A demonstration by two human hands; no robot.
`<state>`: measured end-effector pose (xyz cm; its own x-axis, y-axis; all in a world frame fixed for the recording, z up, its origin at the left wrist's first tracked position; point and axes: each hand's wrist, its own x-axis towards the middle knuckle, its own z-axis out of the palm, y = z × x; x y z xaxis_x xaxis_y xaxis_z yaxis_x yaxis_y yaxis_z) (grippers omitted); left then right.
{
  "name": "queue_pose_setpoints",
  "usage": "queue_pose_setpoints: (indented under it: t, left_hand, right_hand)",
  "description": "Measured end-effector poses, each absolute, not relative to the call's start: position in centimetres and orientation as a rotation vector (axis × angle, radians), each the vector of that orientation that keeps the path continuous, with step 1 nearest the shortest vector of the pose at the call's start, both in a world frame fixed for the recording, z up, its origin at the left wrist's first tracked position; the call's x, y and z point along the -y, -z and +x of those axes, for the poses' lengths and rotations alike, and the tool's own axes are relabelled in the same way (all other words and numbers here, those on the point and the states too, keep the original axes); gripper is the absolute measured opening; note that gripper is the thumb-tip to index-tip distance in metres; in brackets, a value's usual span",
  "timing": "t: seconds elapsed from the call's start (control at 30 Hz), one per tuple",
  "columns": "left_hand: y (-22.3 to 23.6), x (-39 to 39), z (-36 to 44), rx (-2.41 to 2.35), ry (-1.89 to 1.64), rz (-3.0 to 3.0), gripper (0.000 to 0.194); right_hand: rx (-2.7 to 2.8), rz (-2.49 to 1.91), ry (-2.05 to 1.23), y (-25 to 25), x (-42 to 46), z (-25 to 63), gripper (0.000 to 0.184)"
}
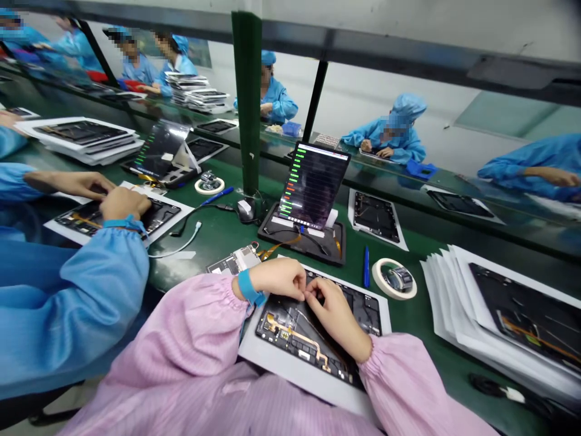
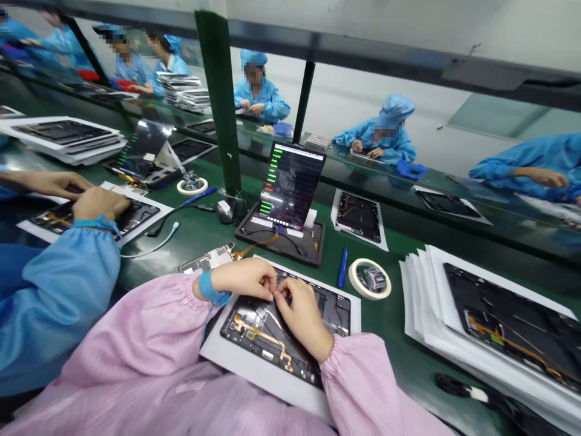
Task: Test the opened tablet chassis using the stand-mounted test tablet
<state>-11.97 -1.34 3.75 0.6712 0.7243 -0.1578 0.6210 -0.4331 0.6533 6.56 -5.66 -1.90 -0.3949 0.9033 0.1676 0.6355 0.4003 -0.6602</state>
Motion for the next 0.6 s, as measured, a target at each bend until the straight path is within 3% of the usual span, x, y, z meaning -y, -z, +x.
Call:
queue_pose_setpoints:
  t: [0.17,0.37,0.6]
  left_hand:
    - [-5.1,-1.2,-10.3,-1.409,-0.835,2.273,0.029]
    - [-3.0,-5.7,-6.3,-1.806,-0.912,2.397,0.061]
    - [-3.5,-6.2,-5.1,-1.856,-0.868,2.356,0.063]
  right_hand:
    - [2.131,-1.295,-0.693,2.1,5.5,6.6,0.007]
    - [2.133,-1.288,-0.68,2.3,5.5,6.8,0.007]
    - [2.154,-1.292,-0.665,2.6,5.3,6.9,0.008]
